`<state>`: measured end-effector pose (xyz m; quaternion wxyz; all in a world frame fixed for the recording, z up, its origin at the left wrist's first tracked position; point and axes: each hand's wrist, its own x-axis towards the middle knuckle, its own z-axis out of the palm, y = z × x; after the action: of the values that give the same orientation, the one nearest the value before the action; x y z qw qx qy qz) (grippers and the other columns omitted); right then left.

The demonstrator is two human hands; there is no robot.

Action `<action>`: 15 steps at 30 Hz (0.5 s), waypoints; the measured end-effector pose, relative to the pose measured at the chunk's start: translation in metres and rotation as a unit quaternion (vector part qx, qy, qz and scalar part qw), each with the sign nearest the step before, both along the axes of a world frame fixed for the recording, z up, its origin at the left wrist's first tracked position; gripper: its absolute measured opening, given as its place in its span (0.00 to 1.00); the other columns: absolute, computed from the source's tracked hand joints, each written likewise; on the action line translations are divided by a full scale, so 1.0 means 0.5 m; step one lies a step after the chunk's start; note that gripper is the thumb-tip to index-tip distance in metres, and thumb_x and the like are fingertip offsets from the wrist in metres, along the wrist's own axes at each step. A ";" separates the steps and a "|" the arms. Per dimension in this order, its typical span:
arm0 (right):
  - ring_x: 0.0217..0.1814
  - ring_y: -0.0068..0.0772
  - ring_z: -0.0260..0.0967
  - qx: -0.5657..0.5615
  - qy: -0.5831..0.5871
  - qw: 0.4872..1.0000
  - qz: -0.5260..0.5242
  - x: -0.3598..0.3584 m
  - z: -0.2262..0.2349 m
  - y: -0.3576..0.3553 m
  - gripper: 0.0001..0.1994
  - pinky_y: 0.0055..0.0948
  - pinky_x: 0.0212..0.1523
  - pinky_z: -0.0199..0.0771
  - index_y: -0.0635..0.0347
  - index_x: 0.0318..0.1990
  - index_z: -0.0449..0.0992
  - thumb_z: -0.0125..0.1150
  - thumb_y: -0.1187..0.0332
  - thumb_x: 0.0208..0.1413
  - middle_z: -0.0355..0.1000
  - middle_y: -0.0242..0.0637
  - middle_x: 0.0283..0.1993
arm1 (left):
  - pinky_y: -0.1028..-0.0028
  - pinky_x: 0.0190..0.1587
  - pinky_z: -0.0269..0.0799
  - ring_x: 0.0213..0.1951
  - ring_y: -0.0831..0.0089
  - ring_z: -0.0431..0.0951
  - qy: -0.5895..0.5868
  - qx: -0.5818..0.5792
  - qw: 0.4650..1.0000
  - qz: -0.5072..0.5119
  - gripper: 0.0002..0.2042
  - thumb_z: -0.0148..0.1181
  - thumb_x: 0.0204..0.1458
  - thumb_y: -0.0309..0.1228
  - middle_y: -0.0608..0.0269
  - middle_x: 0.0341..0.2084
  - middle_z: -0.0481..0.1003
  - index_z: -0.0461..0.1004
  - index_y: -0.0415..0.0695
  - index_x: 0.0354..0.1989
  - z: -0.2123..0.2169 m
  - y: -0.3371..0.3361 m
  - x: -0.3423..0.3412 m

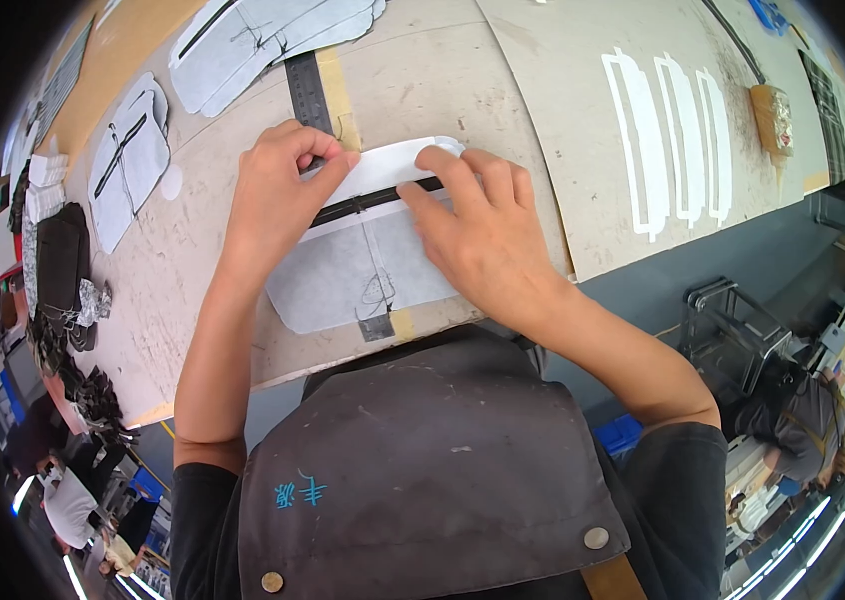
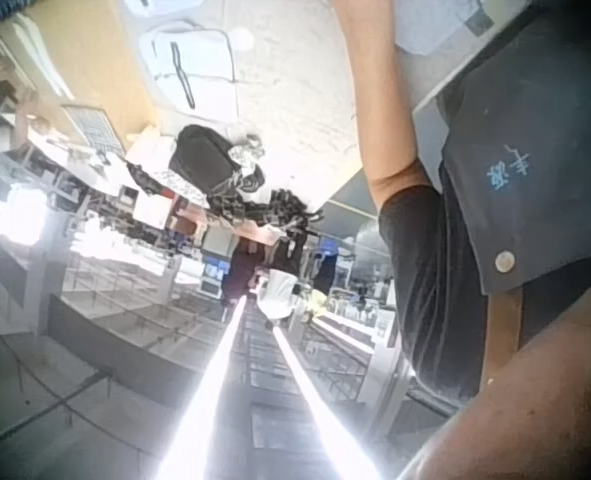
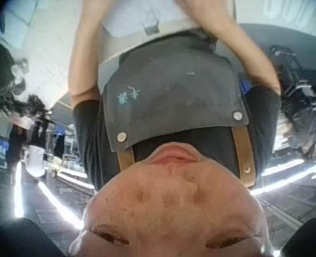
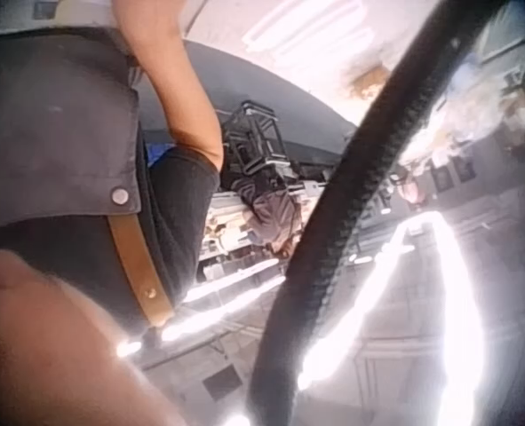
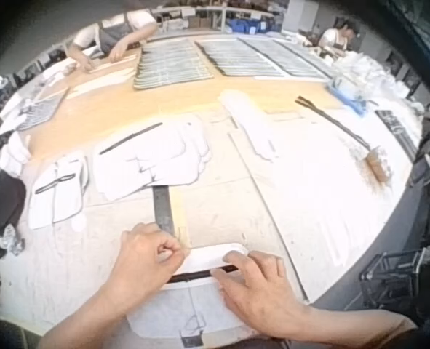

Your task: Assembling and aligning leather panels with zippers and adhesive strips on a workbench.

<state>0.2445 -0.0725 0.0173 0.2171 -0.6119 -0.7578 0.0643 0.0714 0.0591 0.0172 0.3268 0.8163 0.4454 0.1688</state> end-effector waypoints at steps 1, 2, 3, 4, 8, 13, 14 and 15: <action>0.54 0.46 0.62 -0.001 0.022 1.000 -0.012 -0.003 0.002 0.005 0.21 0.43 0.56 0.60 0.60 0.48 0.76 0.66 0.79 0.42 0.66 0.38 0.57 | 0.66 0.45 0.58 0.36 0.64 0.72 0.007 -0.027 1.000 0.003 0.06 0.66 0.47 0.31 0.62 0.26 0.75 0.79 0.42 0.23 0.004 0.001 -0.001; 0.54 0.47 0.63 -0.002 0.044 0.999 -0.025 -0.004 0.004 0.010 0.21 0.43 0.55 0.61 0.60 0.48 0.76 0.65 0.80 0.41 0.65 0.39 0.57 | 0.66 0.45 0.58 0.36 0.64 0.72 0.007 -0.026 1.000 0.004 0.06 0.66 0.47 0.31 0.62 0.26 0.75 0.79 0.42 0.23 0.002 0.002 -0.003; 0.54 0.47 0.63 -0.002 0.044 0.999 -0.022 -0.003 0.007 0.016 0.21 0.43 0.55 0.61 0.60 0.48 0.76 0.65 0.80 0.41 0.65 0.39 0.57 | 0.69 0.38 0.61 0.32 0.69 0.69 0.000 -0.009 1.000 -0.012 0.06 0.66 0.48 0.30 0.63 0.24 0.73 0.78 0.40 0.26 -0.001 0.004 -0.007; 0.53 0.47 0.63 0.006 0.068 0.998 0.006 -0.001 0.010 0.024 0.22 0.42 0.54 0.63 0.61 0.48 0.75 0.65 0.81 0.41 0.66 0.39 0.56 | 0.72 0.31 0.64 0.28 0.73 0.66 -0.008 0.009 1.000 -0.028 0.07 0.67 0.48 0.29 0.64 0.23 0.70 0.78 0.38 0.29 -0.004 0.007 -0.010; 0.52 0.44 0.65 0.007 0.125 0.989 0.083 -0.024 -0.007 0.039 0.20 0.38 0.50 0.69 0.64 0.46 0.77 0.62 0.81 0.40 0.68 0.39 0.51 | 0.73 0.33 0.65 0.29 0.73 0.66 -0.013 -0.011 0.998 -0.060 0.06 0.66 0.49 0.28 0.65 0.23 0.70 0.78 0.39 0.29 -0.004 0.019 -0.018; 0.51 0.41 0.65 0.007 0.111 0.989 0.094 -0.039 -0.029 0.047 0.18 0.36 0.49 0.70 0.64 0.44 0.78 0.62 0.81 0.40 0.68 0.39 0.50 | 0.72 0.34 0.65 0.30 0.73 0.65 -0.059 -0.003 0.994 -0.093 0.05 0.69 0.46 0.25 0.66 0.23 0.68 0.78 0.40 0.30 -0.018 0.024 -0.027; 0.51 0.41 0.65 0.011 0.107 0.990 0.093 -0.040 -0.031 0.048 0.17 0.36 0.49 0.70 0.64 0.43 0.79 0.62 0.81 0.40 0.68 0.38 0.51 | 0.72 0.34 0.65 0.30 0.73 0.65 -0.059 -0.003 0.994 -0.091 0.05 0.69 0.46 0.25 0.66 0.23 0.68 0.78 0.40 0.30 -0.016 0.023 -0.028; 0.51 0.41 0.65 0.010 0.107 0.990 0.094 -0.040 -0.030 0.048 0.17 0.36 0.49 0.70 0.64 0.43 0.79 0.62 0.81 0.40 0.68 0.38 0.51 | 0.72 0.33 0.65 0.30 0.72 0.65 -0.063 -0.002 0.995 -0.075 0.06 0.70 0.44 0.24 0.66 0.23 0.68 0.78 0.41 0.30 -0.012 0.021 -0.027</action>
<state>0.2247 -0.0486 0.0021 0.2956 -0.5257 -0.7849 0.1418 0.0578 0.0698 0.0114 0.3672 0.8349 0.3614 0.1938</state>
